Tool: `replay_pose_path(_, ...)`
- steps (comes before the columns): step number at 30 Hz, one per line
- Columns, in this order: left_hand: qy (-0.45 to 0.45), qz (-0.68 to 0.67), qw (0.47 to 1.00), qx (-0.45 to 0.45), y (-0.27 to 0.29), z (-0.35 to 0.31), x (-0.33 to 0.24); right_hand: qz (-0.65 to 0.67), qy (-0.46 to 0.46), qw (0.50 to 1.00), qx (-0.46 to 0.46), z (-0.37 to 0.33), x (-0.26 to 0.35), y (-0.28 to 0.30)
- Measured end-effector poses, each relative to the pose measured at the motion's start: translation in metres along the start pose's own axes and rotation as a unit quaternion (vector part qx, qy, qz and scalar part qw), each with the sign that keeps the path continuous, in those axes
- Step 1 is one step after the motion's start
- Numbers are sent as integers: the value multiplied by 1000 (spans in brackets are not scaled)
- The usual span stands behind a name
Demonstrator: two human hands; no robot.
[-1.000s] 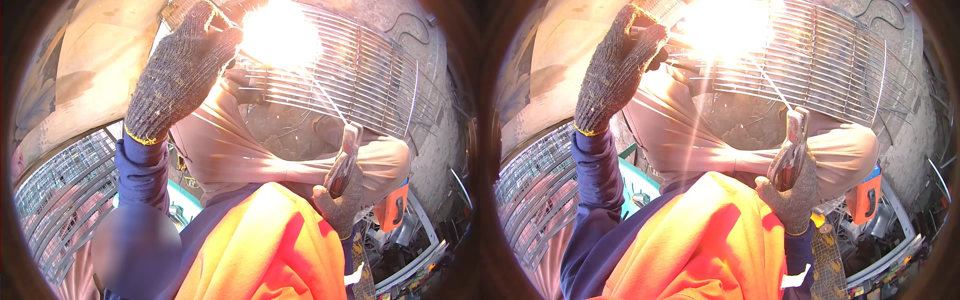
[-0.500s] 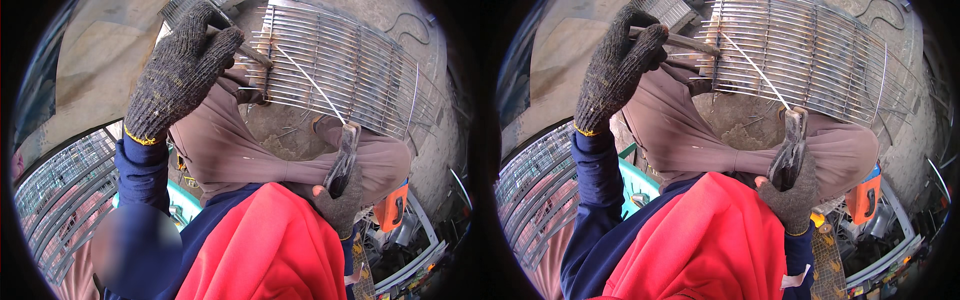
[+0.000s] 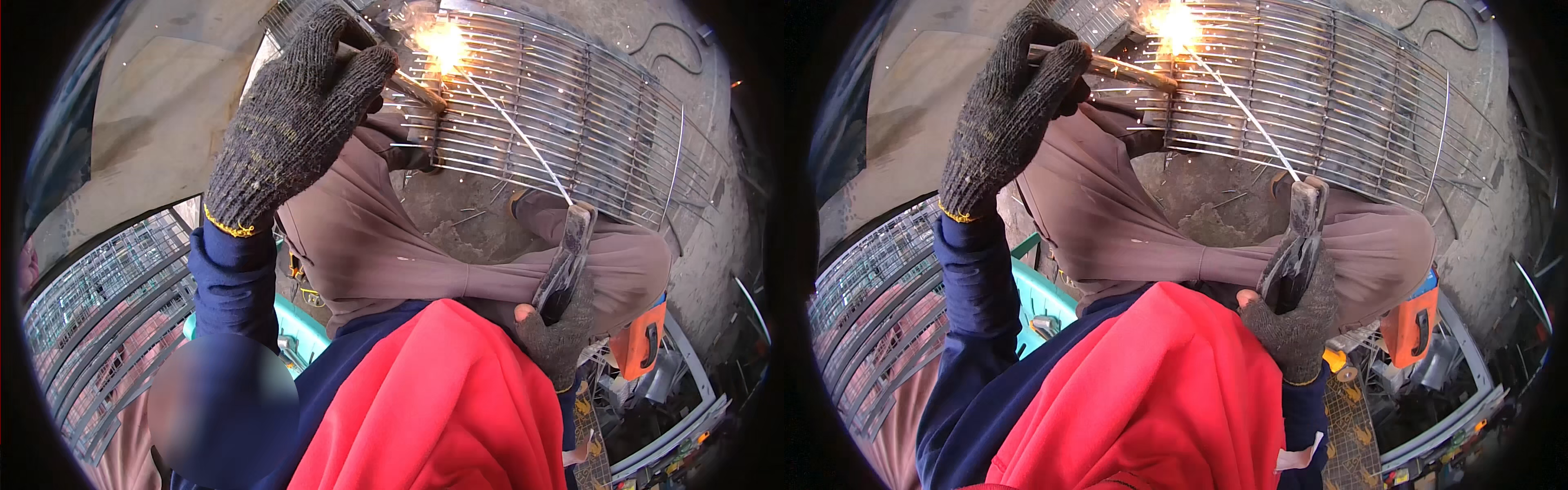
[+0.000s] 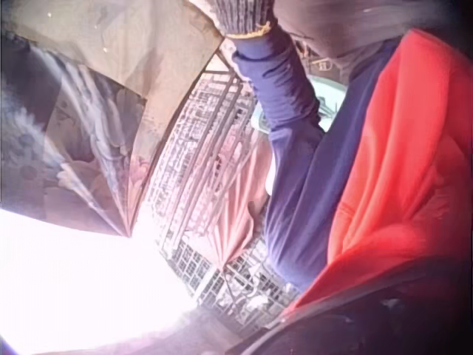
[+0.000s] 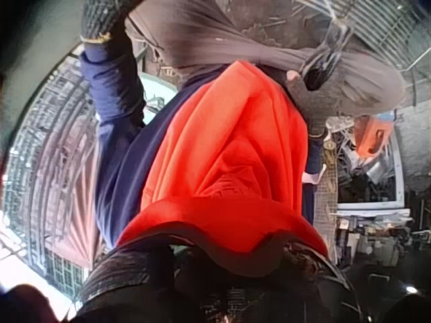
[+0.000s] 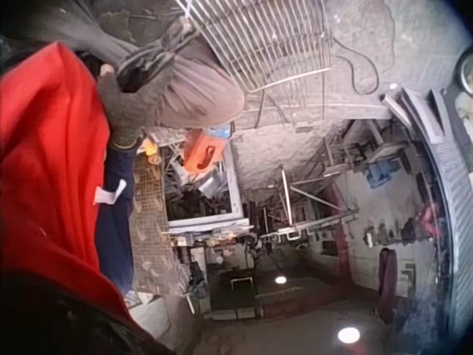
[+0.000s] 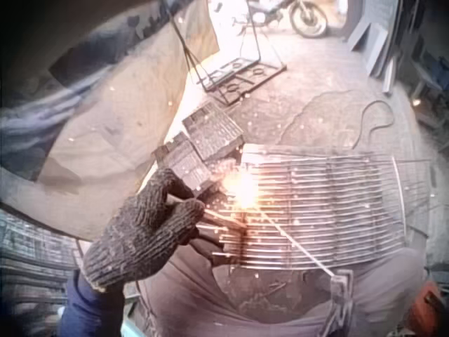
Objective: Welding a metal grate using an electrode holder and pliers to align parts.
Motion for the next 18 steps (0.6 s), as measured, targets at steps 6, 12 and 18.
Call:
replay_pose_path(6, 5, -4, 1000, -10, 1, -1, 1, -34, 5, 999, 3, -2, -10, -1)
replay_pose_path(12, -12, 28, 999, -26, 2, 1, -6, -25, -29, 999, 11, 0, -5, -2)
replay_pose_path(18, 81, -14, 997, -7, -3, -1, -6, -36, -22, 999, 23, 2, -3, -2)
Point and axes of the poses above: each hand's wrist, its own z-axis towards the middle knuckle, its own y-axis out of the back of the hand, x = y × z, the point moved 4 cm from there along z, towards the middle knuckle, and after that the axes turned 7 degrees about -y, right-handed, at the moved point
